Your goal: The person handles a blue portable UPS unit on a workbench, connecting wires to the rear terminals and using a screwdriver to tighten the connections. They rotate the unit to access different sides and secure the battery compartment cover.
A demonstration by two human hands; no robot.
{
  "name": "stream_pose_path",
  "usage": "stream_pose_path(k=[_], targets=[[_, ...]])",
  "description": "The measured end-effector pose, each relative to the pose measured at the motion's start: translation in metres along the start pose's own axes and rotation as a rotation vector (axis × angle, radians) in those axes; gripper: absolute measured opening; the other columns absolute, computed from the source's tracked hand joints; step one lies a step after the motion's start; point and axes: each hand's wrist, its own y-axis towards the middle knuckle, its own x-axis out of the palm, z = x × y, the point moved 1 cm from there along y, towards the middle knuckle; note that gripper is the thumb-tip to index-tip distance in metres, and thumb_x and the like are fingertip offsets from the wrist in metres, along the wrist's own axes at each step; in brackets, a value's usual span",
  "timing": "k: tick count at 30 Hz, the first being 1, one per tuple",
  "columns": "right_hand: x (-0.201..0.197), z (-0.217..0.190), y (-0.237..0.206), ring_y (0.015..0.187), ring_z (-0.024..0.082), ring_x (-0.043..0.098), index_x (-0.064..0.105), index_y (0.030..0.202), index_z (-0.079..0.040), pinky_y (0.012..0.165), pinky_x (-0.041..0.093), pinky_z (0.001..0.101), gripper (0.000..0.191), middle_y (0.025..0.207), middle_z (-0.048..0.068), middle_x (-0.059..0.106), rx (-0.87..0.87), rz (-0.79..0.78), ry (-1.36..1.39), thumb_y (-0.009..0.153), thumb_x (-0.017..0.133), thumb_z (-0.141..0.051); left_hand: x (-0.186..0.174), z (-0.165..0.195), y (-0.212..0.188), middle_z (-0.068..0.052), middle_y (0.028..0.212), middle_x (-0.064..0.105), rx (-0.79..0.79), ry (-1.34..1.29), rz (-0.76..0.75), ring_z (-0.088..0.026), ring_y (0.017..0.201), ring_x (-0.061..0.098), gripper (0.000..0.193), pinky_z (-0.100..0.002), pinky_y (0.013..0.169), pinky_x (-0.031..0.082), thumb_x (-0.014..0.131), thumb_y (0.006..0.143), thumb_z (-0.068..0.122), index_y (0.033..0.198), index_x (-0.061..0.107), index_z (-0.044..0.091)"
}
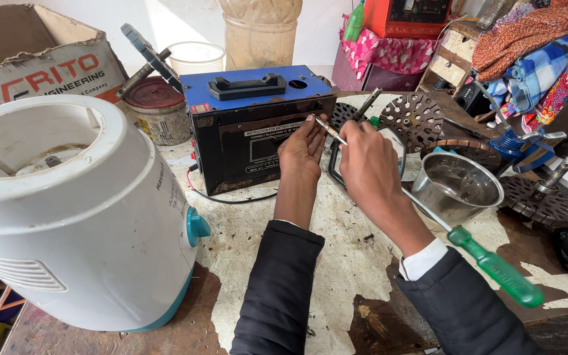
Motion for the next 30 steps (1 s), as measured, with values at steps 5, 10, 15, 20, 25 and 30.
stream_pose_path(k=[5,10,15,20,25,30], targets=[[0.014,0.002,0.001,0.060,0.036,0.070,0.070,0.085,0.004,0.055,0.053,0.0488,0.009,0.069,0.022,0.068,0.034,-0.052,-0.145,0.090,0.062,0.003,-0.003,-0.004,0.002,-0.011,0.104,0.080,0.022,-0.012,-0.038,-0.021,0.101,0.073,0.029,-0.034,0.099,0.054,0.081,0.084,0.016,0.107,0.073,0.000],[0.016,0.004,0.002,0.061,0.036,0.071,0.070,0.086,0.006,0.054,0.055,0.0464,0.009,0.067,0.022,0.068,0.026,-0.110,-0.109,0.082,0.062,0.009,-0.008,-0.003,0.006,-0.012,0.105,0.079,0.018,-0.007,-0.057,-0.022,0.101,0.073,0.029,-0.034,0.098,0.054,0.080,0.086,0.017,0.108,0.073,0.000],[0.004,-0.004,0.007,0.070,0.042,0.070,0.068,0.094,0.006,0.062,0.054,0.0505,0.018,0.089,0.026,0.068,-0.006,-0.031,-0.016,0.078,0.073,0.000,-0.010,-0.001,0.008,-0.012,0.106,0.079,-0.010,0.015,-0.049,-0.022,0.102,0.073,0.025,-0.035,0.096,0.054,0.078,0.087,0.018,0.106,0.072,0.001],[-0.004,-0.012,0.011,0.076,0.043,0.068,0.062,0.100,0.006,0.068,0.054,0.0511,0.020,0.099,0.023,0.065,0.019,-0.076,-0.026,0.084,0.071,-0.002,-0.009,0.000,0.005,-0.013,0.105,0.079,0.026,0.028,-0.031,-0.022,0.100,0.072,0.022,-0.035,0.097,0.054,0.077,0.088,0.016,0.104,0.072,0.001],[0.000,-0.015,0.010,0.075,0.042,0.068,0.067,0.091,0.001,0.067,0.053,0.0518,0.005,0.085,0.021,0.069,-0.001,-0.057,-0.043,0.088,0.067,-0.003,-0.011,0.002,0.006,-0.012,0.104,0.079,0.050,0.019,-0.063,-0.020,0.099,0.073,0.022,-0.033,0.096,0.053,0.077,0.088,0.016,0.104,0.072,0.001],[0.011,-0.020,0.010,0.068,0.042,0.069,0.068,0.083,0.004,0.063,0.054,0.0516,0.005,0.071,0.025,0.066,-0.066,-0.026,-0.119,0.083,0.064,0.004,-0.013,0.007,0.001,-0.012,0.104,0.080,0.049,0.032,-0.064,-0.020,0.099,0.073,0.022,-0.032,0.094,0.053,0.077,0.089,0.016,0.103,0.073,0.001]])
